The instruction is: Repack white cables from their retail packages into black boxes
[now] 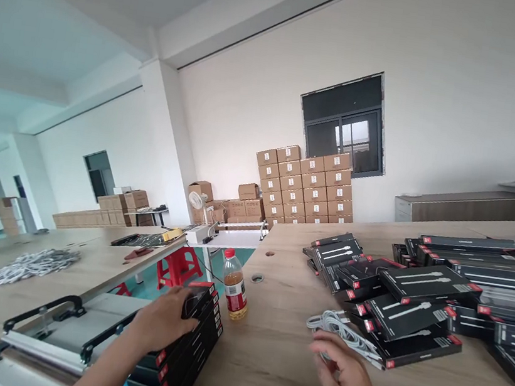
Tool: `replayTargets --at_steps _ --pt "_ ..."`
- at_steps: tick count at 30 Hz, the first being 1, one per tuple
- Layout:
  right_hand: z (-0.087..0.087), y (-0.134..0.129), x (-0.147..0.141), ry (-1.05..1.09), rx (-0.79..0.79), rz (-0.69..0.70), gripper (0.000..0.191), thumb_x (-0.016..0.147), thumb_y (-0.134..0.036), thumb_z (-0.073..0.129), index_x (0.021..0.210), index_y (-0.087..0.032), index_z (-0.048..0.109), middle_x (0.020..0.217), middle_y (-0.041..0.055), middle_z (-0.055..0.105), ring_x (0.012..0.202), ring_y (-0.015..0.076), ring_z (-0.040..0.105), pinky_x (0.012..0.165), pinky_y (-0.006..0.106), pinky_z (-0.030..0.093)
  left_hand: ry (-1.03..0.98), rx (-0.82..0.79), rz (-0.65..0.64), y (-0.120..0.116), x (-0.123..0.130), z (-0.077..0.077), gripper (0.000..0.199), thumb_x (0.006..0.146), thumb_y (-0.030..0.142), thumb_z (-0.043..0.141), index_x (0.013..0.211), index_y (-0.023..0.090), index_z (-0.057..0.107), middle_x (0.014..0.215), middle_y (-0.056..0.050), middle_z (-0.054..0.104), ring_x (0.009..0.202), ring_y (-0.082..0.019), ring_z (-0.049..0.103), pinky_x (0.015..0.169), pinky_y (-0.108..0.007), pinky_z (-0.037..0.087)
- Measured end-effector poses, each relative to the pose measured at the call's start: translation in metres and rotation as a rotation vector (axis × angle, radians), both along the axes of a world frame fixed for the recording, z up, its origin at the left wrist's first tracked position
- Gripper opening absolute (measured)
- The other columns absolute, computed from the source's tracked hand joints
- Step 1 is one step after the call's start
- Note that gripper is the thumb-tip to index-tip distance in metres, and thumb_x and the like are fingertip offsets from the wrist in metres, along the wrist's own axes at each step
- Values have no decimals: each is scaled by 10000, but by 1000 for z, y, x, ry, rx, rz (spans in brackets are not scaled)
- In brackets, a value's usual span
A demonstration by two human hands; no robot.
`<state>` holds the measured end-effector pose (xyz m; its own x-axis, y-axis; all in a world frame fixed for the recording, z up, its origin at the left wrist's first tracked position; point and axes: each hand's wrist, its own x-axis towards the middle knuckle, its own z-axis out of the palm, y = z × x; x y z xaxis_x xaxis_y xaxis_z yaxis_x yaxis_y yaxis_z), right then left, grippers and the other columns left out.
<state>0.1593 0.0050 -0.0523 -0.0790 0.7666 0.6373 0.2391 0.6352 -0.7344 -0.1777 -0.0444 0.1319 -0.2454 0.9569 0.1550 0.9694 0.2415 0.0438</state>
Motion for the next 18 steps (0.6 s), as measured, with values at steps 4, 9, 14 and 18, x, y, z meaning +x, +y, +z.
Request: replayTargets --at_steps 4,9,14,18 --pt "-6 2 0 -88 12 24 284 892 -266 468 895 -228 750 1093 112 737 775 198 723 581 266 553 -27 -30 -31 4 -2 -12 745 716 360 613 1414 126 503 1493 -163 515 1286 -333 582 1057 -430 457" --pt "-4 -1 -1 -170 -1 50 310 914 -229 420 941 -219 729 1108 106 723 789 190 710 596 266 542 -31 -39 -53 2 -5 -9 758 697 319 599 1423 133 492 1529 -157 474 1306 -322 564 1075 -419 441" --pt "2 -7 0 -229 28 56 294 900 -190 432 926 -228 723 1085 90 726 924 216 709 709 290 563 -29 -44 -73 2 -4 -9 775 707 308 582 1446 112 463 1520 -181 483 1353 -318 520 1125 -424 393" --pt "5 -9 2 -221 29 52 279 880 -175 456 918 -244 723 1081 75 732 890 219 714 730 306 574 -47 -52 -105 -1 -4 -9 786 687 304 592 1441 119 465 1490 -172 512 1320 -318 549 1105 -413 416"
